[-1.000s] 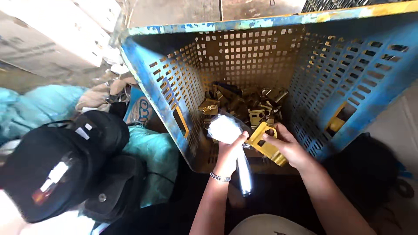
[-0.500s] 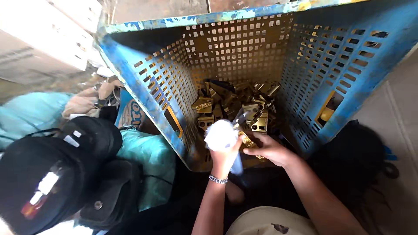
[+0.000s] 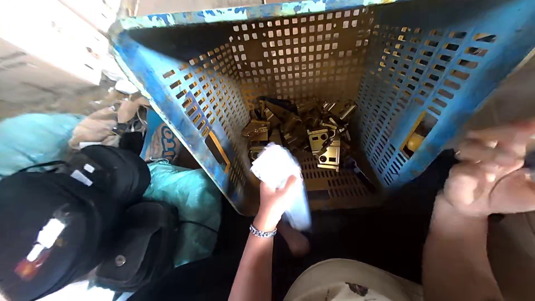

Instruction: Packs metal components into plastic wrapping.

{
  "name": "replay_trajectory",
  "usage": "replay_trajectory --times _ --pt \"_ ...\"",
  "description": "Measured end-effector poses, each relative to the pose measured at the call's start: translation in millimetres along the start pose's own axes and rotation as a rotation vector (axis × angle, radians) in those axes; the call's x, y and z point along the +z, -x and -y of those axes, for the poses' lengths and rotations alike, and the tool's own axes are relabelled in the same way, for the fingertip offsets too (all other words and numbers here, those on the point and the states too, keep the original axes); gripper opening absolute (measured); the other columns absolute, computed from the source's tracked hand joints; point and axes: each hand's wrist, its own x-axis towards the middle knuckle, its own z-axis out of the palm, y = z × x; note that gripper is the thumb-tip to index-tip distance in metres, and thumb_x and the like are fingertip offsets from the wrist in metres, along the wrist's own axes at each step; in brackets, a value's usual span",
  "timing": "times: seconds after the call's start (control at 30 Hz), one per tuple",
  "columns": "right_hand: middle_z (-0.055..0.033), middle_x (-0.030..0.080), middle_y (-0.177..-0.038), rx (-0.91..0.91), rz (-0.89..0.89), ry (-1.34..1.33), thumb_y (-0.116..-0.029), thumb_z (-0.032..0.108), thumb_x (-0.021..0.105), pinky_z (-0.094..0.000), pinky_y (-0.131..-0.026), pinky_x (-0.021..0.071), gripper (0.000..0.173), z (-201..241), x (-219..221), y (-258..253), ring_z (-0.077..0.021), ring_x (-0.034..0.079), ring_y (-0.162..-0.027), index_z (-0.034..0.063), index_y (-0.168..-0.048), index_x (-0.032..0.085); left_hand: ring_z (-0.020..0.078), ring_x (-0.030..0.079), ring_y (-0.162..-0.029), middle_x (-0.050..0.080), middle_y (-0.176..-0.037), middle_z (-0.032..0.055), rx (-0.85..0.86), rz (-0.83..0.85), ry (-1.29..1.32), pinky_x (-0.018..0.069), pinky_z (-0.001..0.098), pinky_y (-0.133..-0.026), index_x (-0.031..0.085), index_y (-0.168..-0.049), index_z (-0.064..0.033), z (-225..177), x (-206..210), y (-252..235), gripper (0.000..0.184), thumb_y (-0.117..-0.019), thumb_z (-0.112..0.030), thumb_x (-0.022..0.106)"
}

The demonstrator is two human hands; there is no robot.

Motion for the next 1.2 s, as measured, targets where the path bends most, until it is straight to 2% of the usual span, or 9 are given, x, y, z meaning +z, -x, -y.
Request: replay_trajectory --times 0.07,0.17,0.27,0.43,0.5,0.73,0.83,1.03,1.2 --pt "0.0129 0.068 -0.121 0.231 -0.039 0.345 -0.0860 0.068 0.063 -0.0263 -0.076 0.0600 0.061 -11.0 12.5 -14.0 -0.0070 0.069 -0.098 0.0372 -0.139 0.055 0.0038 0.067 -0.100 0.068 -0.110 0.0102 0.069 0.011 -0.137 0.0559 0.0219 -0.092 0.047 -0.132 0.0136 7.4 16.2 1.4 0.072 -0.0747 -0.006 0.086" --pt "-0.0101 0.065 -0.124 0.703 0.061 0.850 -0.0983 0.030 0.067 -0.0318 -0.086 0.0593 0.044 -64.4 31.4 -5.1 -0.0149 0.069 -0.100 0.0019 -0.132 0.061 0.0029 0.068 -0.095 0.070 -0.102 0.0105 0.258 0.045 -0.178 0.0566 0.0208 -0.090 0.055 -0.119 0.0161 19.0 44.5 5.4 0.066 -0.0674 -0.006 0.090" --pt "-0.0007 0.069 -0.100 0.716 -0.014 0.847 -0.0992 0.011 0.061 -0.0188 -0.080 0.0572 0.016 -91.9 29.1 12.5 0.0001 0.066 -0.085 -0.0008 -0.106 0.070 0.0039 0.067 -0.100 0.070 -0.107 0.0078 0.200 0.208 -0.092 0.0564 0.0226 -0.093 0.053 -0.122 0.0148 12.5 44.8 11.2 0.076 -0.0616 -0.007 0.094" --pt "-0.0012 0.066 -0.098 1.000 -0.106 0.567 -0.1059 0.012 0.050 -0.0247 -0.077 0.0599 0.021 -89.6 28.0 18.4 -0.0056 0.067 -0.081 -0.0037 -0.115 0.061 0.0045 0.066 -0.101 0.067 -0.110 0.0095 0.048 0.199 -0.103 0.0556 0.0223 -0.093 0.047 -0.131 0.0151 8.0 28.6 -0.7 0.073 -0.0737 -0.005 0.087" --pt "-0.0082 0.065 -0.114 1.003 -0.064 0.544 -0.1042 0.013 0.053 -0.0279 -0.088 0.0587 0.030 -91.7 26.0 11.4 -0.0091 0.068 -0.095 -0.0068 -0.126 0.058 0.0040 0.067 -0.103 0.070 -0.110 0.0130 0.171 0.319 -0.265 0.0543 0.0212 -0.095 0.053 -0.123 0.0187 10.6 23.4 -9.6 0.069 -0.0713 -0.009 0.089" --pt "0.0040 0.061 -0.077 1.021 0.032 0.724 -0.0967 0.016 0.068 -0.0177 -0.062 0.0500 0.016 -116.0 14.9 -0.9 -0.0004 0.057 -0.063 0.0011 -0.097 0.063 0.0103 0.067 -0.093 0.067 -0.109 0.0096 -0.112 0.145 -0.186 0.0586 0.0280 -0.083 0.052 -0.136 0.0017 -5.0 12.2 -32.6 0.062 -0.0826 -0.005 0.082" --pt "-0.0048 0.066 -0.106 1.088 0.030 0.422 -0.1036 0.016 0.055 -0.0293 -0.086 0.0597 0.028 -119.1 23.1 -5.4 -0.0106 0.068 -0.091 -0.0033 -0.124 0.057 0.0062 0.067 -0.093 0.068 -0.102 0.0072 -0.094 0.222 -0.272 0.0573 0.0259 -0.085 0.057 -0.125 0.0040 -9.3 10.4 -26.5 0.051 -0.0812 -0.005 0.082" --pt "0.0069 0.070 -0.080 1.057 0.156 0.391 -0.0959 0.005 0.062 -0.0215 -0.068 0.0576 0.004 -138.9 20.4 1.5 -0.0033 0.067 -0.070 0.0079 -0.095 0.065 0.0079 0.069 -0.088 0.071 -0.098 0.0081 0.039 0.124 -0.344 0.0584 0.0286 -0.084 0.061 -0.121 0.0054 5.9 -10.4 -25.8 0.046 -0.0830 -0.010 0.082" --pt "0.0063 0.065 -0.069 1.075 0.036 0.511 -0.0930 0.006 0.071 -0.0192 -0.060 0.0553 0.017 -142.3 35.5 -3.3 -0.0029 0.063 -0.059 0.0096 -0.083 0.058 0.0106 0.070 -0.085 0.071 -0.096 0.0069 0.050 0.077 -0.168 0.0605 0.0298 -0.081 0.060 -0.121 0.0050 15.5 -25.3 -21.5 0.043 -0.0843 -0.006 0.078"
